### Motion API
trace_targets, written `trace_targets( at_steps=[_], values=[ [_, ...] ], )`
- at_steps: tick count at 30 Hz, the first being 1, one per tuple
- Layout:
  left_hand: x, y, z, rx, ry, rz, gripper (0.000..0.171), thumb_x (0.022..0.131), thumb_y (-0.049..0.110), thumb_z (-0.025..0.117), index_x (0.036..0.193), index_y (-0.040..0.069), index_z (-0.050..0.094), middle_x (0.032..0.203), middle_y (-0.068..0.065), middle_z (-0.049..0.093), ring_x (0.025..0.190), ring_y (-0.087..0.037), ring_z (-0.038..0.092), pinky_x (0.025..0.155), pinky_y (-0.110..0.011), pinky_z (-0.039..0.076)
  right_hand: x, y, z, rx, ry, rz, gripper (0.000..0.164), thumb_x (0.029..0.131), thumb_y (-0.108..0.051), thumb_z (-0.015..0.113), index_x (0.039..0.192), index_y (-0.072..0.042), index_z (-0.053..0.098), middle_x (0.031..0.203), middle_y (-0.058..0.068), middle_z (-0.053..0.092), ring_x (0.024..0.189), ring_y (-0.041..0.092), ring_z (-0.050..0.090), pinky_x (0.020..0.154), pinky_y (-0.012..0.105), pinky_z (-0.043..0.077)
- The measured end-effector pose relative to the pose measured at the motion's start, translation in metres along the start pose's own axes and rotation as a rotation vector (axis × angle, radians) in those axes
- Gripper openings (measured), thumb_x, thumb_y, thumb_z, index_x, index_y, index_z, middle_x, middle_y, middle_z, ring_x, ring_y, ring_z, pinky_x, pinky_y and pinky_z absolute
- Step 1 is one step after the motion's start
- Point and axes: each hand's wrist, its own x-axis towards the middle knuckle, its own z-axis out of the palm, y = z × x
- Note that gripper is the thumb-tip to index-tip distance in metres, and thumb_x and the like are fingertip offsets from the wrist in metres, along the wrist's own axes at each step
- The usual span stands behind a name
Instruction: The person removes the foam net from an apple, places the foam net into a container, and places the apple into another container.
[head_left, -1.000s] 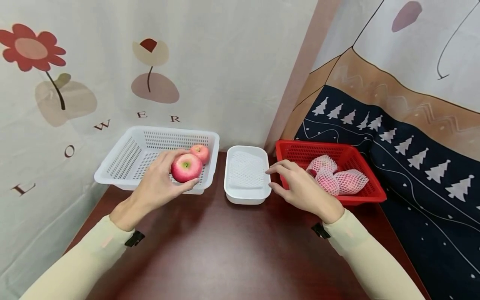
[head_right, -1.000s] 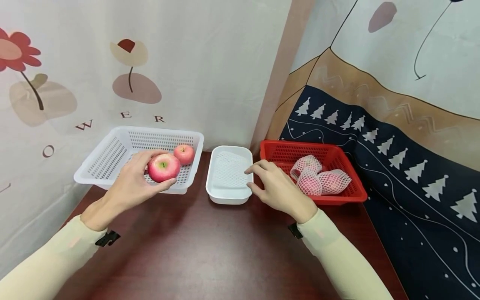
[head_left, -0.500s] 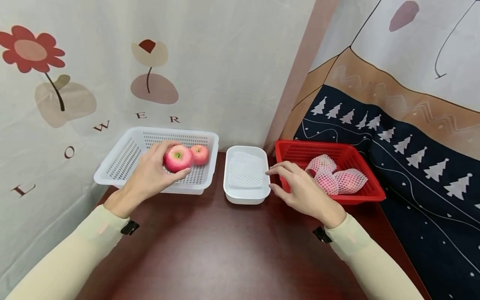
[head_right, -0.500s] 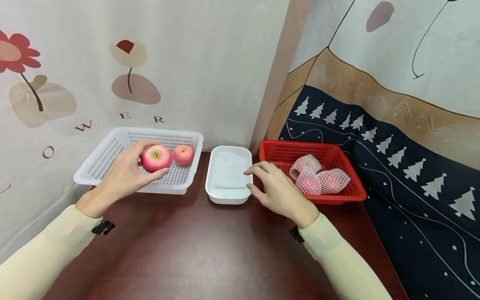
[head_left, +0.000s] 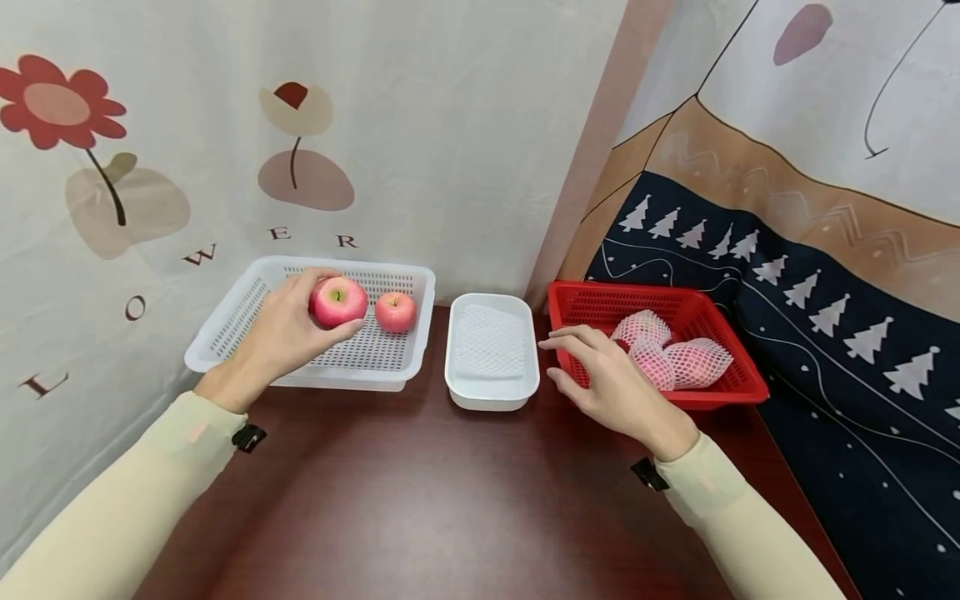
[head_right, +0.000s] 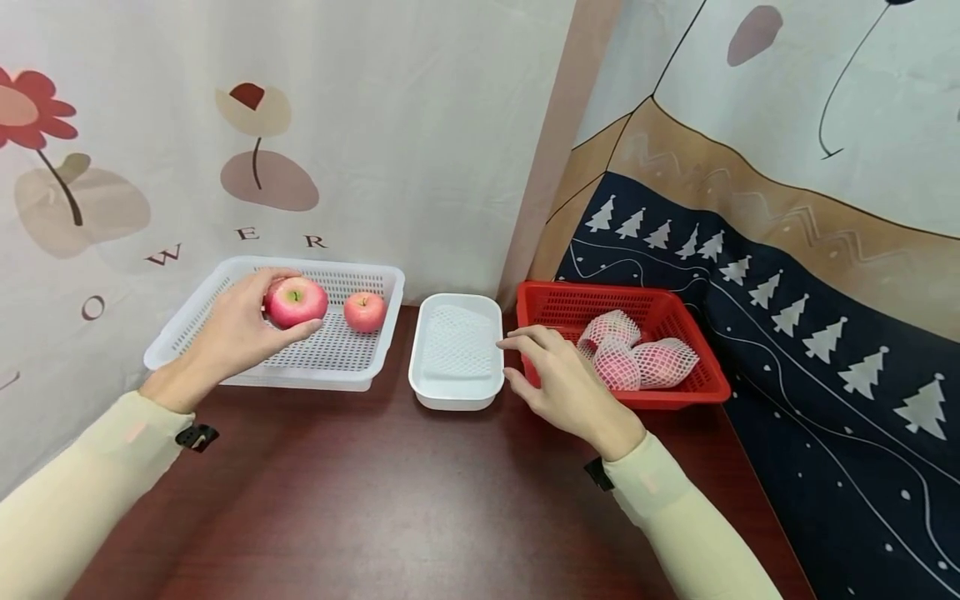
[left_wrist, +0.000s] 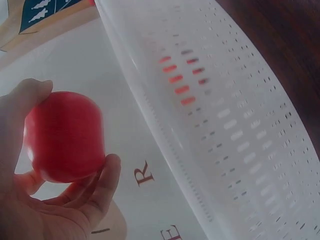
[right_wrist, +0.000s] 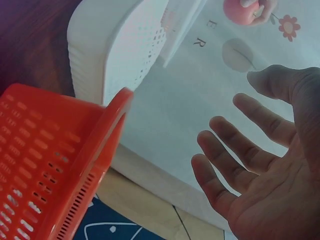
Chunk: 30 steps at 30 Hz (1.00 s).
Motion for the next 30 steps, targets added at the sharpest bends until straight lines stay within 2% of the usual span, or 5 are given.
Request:
trace_targets(
  at_steps=[12,22,30],
  values=[
    [0.016,-0.015,-0.005,0.043,-0.094,-0.108,0.083,0.096,0.037,0.096,0.160,0.006,0.054,0.146,-0.026,0.066,0.130,-0.049,0.062,0.102,-0.068,0.065,-0.005,0.014,0.001,0.009,0.008,0.043,0.041,0.102,-0.014,0.089,0.142,-0.012,0.080,0.145,0.013,0.077,0.133,0.035,0.074,0.115,0.059,0.065],
    [0.034,-0.027,-0.010,0.090,-0.122,-0.103,0.083,0.096,0.042,0.095,0.157,0.004,0.053,0.138,-0.031,0.068,0.122,-0.050,0.064,0.094,-0.060,0.065,-0.008,0.023,-0.001,0.009,0.022,0.074,0.041,0.103,-0.012,0.088,0.143,-0.011,0.079,0.144,0.012,0.076,0.134,0.034,0.073,0.117,0.060,0.064],
    [0.049,-0.037,-0.015,0.124,-0.206,-0.156,0.088,0.098,0.045,0.093,0.161,0.003,0.047,0.143,-0.032,0.064,0.126,-0.052,0.065,0.103,-0.069,0.066,-0.009,0.028,-0.004,-0.001,0.008,0.117,0.046,0.101,-0.014,0.090,0.145,-0.012,0.078,0.147,0.015,0.075,0.132,0.036,0.073,0.113,0.061,0.066]
  ],
)
